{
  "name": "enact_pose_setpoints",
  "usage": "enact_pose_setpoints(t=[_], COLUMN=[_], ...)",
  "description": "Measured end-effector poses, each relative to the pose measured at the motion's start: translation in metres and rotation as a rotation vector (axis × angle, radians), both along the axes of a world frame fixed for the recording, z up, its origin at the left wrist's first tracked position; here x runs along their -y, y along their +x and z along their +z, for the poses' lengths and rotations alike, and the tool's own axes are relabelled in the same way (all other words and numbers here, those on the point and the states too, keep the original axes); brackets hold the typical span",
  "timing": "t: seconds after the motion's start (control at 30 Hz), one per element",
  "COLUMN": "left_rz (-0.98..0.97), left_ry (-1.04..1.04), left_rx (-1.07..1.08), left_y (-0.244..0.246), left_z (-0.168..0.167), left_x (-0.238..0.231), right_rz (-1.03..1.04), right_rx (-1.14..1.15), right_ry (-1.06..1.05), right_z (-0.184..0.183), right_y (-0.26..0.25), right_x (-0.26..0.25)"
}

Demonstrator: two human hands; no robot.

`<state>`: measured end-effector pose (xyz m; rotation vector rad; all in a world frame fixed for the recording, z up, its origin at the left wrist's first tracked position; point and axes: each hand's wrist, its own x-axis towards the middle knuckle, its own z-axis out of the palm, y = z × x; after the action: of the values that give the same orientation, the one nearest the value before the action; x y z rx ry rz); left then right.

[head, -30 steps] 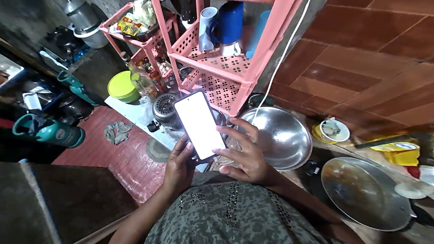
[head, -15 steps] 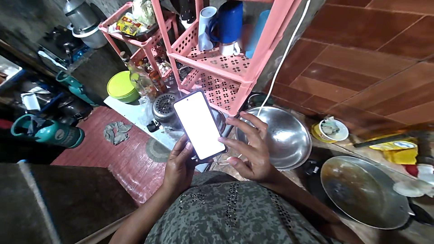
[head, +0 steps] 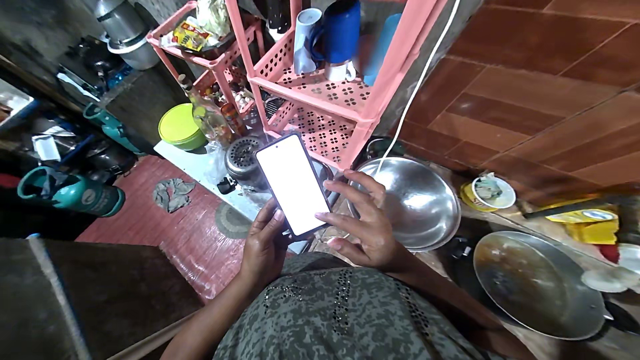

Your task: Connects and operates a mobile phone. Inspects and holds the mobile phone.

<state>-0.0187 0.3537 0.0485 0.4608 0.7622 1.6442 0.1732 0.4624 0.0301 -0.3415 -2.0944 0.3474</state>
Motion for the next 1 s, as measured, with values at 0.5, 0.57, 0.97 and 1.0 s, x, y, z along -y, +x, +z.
enact_pose_setpoints(t=[0.5,0.57,0.97,1.0], left_rz=[-0.023,-0.022,-0.014,-0.011], left_ry=[0.007,0.006,-0.037,-0.047], left_rx=[0.01,0.011,-0.025,-0.032], left_y=[0.002,0.002,-0.001,-0.002], left_z=[0.0,0.001,-0.004,-0.002], left_x=[-0.002,-0.003,-0.015,-0.017], right_rz=[-0.125,-0.12,-0.046,-0.062], right_rx=[0.027,0.039,0.003,0.025], right_ry=[-0.061,-0.066,-0.26,-0.288], right_z=[0.012,0.012,0.005,0.006], right_y=[-0.003,-0.004,-0.01,-0.014], right_x=[-0.003,-0.004,-0.015,-0.013])
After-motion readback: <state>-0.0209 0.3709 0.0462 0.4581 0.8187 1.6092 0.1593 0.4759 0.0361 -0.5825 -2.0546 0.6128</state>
